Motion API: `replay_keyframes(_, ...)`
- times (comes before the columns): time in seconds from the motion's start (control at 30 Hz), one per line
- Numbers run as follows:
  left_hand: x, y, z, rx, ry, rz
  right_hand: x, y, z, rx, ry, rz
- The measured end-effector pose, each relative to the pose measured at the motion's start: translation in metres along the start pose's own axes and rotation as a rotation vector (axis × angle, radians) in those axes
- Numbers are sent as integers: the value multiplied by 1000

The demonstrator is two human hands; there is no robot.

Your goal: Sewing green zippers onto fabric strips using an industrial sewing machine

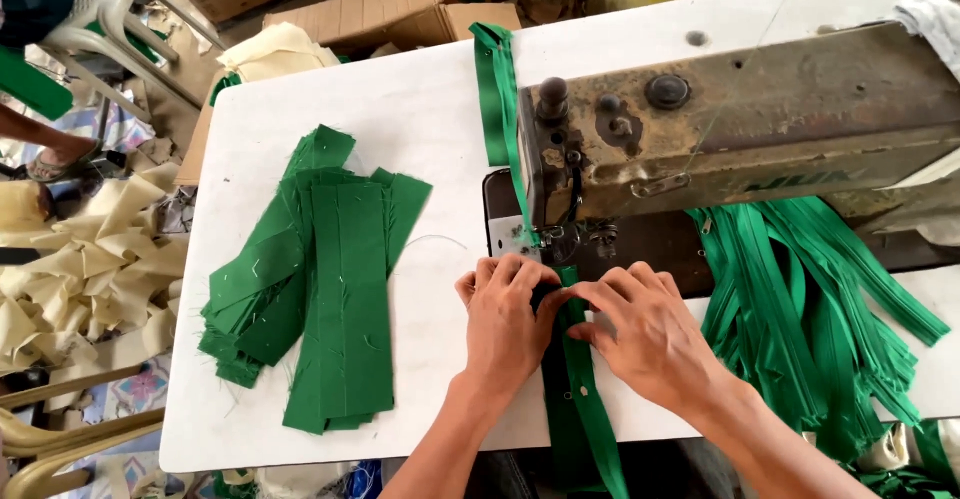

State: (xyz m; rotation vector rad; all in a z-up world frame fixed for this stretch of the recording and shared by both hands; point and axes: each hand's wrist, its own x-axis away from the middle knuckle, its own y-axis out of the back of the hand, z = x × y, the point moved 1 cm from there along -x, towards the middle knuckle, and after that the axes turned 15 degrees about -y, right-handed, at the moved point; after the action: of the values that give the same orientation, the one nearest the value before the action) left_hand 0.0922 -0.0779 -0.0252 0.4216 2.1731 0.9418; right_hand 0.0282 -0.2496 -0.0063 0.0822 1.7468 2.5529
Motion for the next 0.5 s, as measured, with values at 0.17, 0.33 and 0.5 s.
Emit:
replay_keyframes(0.17, 1, 16, -13, -136, -150, -57, 1, -4, -2, -91, -167, 23)
replay_keyframes(0.33, 8, 30, -17, -198, -433, 43, -2, -2, 0, -103, -236, 77)
replay_keyframes(0.5, 5, 35, -7, -100, -364, 188, -4, 3, 3, -58, -213, 113)
